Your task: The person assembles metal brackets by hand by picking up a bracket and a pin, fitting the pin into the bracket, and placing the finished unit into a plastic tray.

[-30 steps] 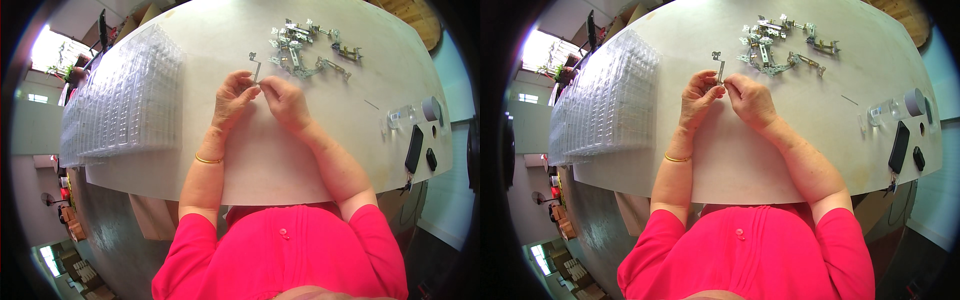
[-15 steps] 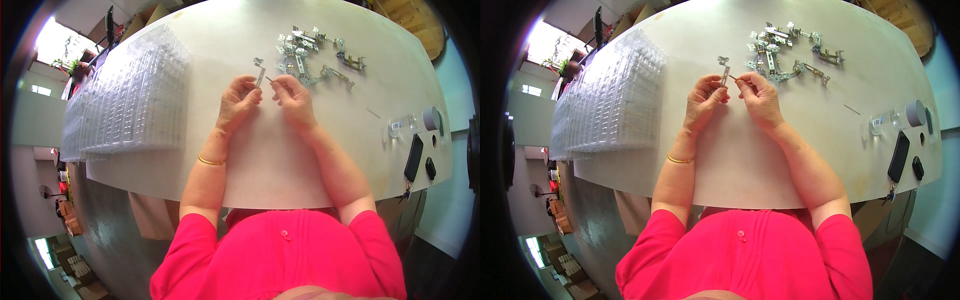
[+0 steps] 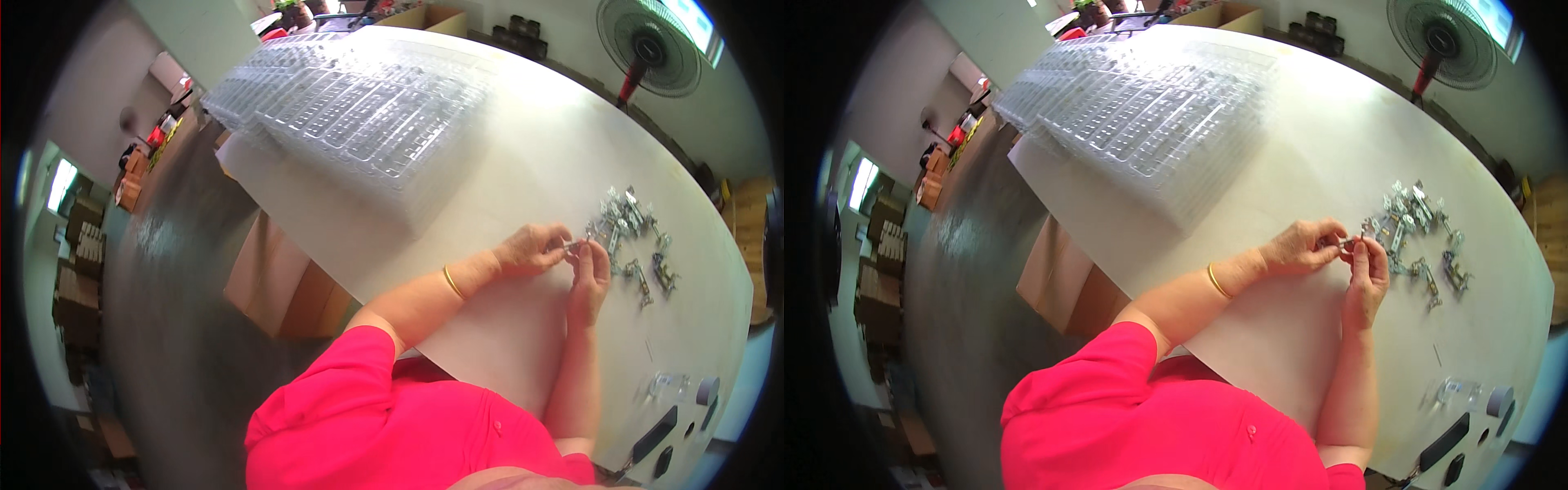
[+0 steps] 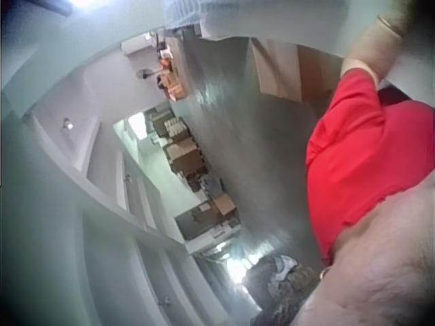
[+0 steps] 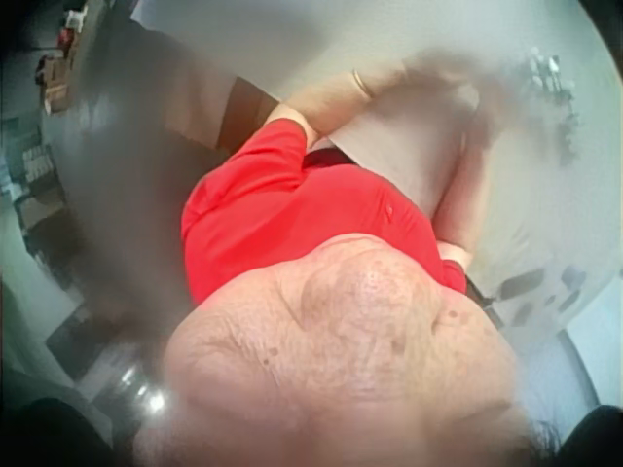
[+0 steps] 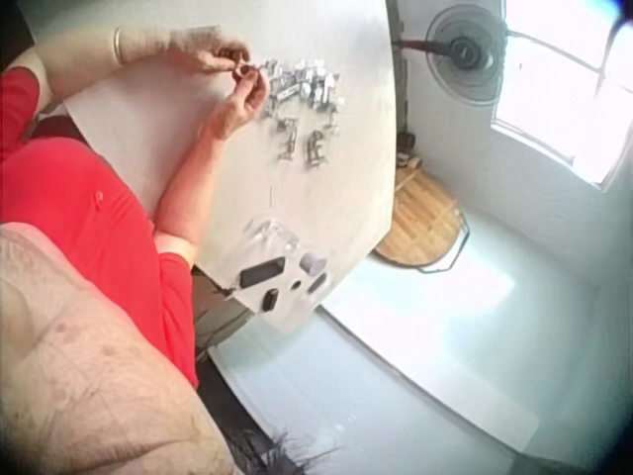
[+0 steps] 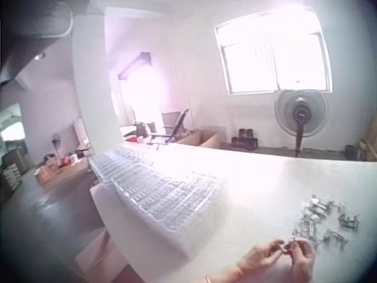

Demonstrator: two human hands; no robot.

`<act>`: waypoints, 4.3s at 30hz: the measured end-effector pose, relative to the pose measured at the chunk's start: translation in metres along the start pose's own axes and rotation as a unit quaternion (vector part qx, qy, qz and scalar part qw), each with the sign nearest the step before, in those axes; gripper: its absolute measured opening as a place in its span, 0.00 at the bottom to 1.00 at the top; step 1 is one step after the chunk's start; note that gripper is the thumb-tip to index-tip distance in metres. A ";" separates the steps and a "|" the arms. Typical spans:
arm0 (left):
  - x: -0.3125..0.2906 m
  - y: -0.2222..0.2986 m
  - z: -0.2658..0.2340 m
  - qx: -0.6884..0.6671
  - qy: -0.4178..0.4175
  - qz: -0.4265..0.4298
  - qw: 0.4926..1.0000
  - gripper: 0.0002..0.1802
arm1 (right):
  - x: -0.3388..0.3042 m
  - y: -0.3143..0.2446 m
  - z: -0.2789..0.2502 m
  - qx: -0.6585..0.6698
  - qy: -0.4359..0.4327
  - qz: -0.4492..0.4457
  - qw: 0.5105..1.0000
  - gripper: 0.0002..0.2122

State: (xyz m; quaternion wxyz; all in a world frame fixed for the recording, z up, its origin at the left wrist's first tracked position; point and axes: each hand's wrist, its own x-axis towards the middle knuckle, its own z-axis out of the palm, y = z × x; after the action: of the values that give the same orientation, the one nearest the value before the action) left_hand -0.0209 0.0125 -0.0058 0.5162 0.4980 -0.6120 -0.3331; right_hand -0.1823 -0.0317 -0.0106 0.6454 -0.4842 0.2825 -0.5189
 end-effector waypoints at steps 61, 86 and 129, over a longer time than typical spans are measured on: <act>-0.066 0.103 -0.468 0.610 0.279 -0.277 0.688 0.11 | -0.006 0.013 -0.003 -0.147 -0.042 0.020 0.988 0.04; -0.066 0.115 -0.447 0.684 0.248 -0.194 0.658 0.12 | -0.008 0.014 0.001 -0.187 -0.051 0.045 0.980 0.04; 0.144 0.037 0.168 0.479 -0.192 0.183 0.836 0.14 | -0.020 0.003 0.018 -0.197 -0.230 0.041 0.952 0.08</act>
State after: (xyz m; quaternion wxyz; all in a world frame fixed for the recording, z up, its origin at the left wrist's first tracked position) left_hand -0.1885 -0.1327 0.0302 0.1364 0.4879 -0.8621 0.0137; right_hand -0.1716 -0.0071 -0.0091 0.6053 -0.6961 0.2425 -0.3004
